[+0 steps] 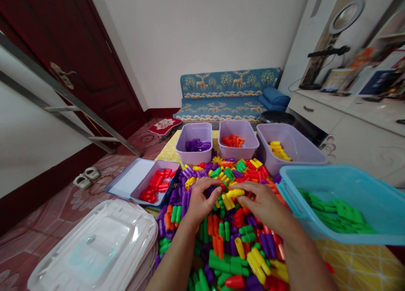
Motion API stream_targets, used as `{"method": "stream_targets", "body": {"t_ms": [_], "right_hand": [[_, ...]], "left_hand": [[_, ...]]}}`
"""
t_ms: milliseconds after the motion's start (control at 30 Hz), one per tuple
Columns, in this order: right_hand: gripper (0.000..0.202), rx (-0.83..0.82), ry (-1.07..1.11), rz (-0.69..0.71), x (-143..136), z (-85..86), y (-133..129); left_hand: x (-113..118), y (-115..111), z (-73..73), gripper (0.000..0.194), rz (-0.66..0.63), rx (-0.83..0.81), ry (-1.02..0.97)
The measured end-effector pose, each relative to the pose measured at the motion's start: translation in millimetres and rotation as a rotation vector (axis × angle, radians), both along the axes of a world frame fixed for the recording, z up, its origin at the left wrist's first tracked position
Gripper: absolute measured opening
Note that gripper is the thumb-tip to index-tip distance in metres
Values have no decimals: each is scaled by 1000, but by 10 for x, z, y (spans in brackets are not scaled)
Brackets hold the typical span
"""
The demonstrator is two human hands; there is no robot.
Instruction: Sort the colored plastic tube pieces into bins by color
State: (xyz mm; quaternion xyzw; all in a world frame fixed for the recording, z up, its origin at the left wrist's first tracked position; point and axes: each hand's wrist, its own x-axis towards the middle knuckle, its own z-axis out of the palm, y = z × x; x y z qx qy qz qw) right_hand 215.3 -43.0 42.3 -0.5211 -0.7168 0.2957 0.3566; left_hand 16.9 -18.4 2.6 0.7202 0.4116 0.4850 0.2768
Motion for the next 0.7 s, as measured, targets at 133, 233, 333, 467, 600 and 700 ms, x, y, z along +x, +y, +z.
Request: {"method": "stream_targets", "body": {"t_ms": [133, 233, 333, 467, 600, 700], "right_hand": [[24, -61, 222, -110, 217, 17, 12], [41, 172, 711, -405, 207, 48, 57], [51, 265, 888, -445, 129, 69, 78], [37, 79, 607, -416, 99, -29, 99], [32, -51, 257, -279, 144, -160, 129], [35, -112, -47, -214, 167, -184, 108]], "left_hand": [[5, 9, -5, 18, 13, 12, 26], [-1, 5, 11, 19, -12, 18, 65], [-21, -11, 38, 21, -98, 42, 143], [-44, -25, 56, 41, -165, 72, 277], [-54, -16, 75, 59, -212, 93, 368], [-60, -13, 99, 68, -237, 97, 399]]}}
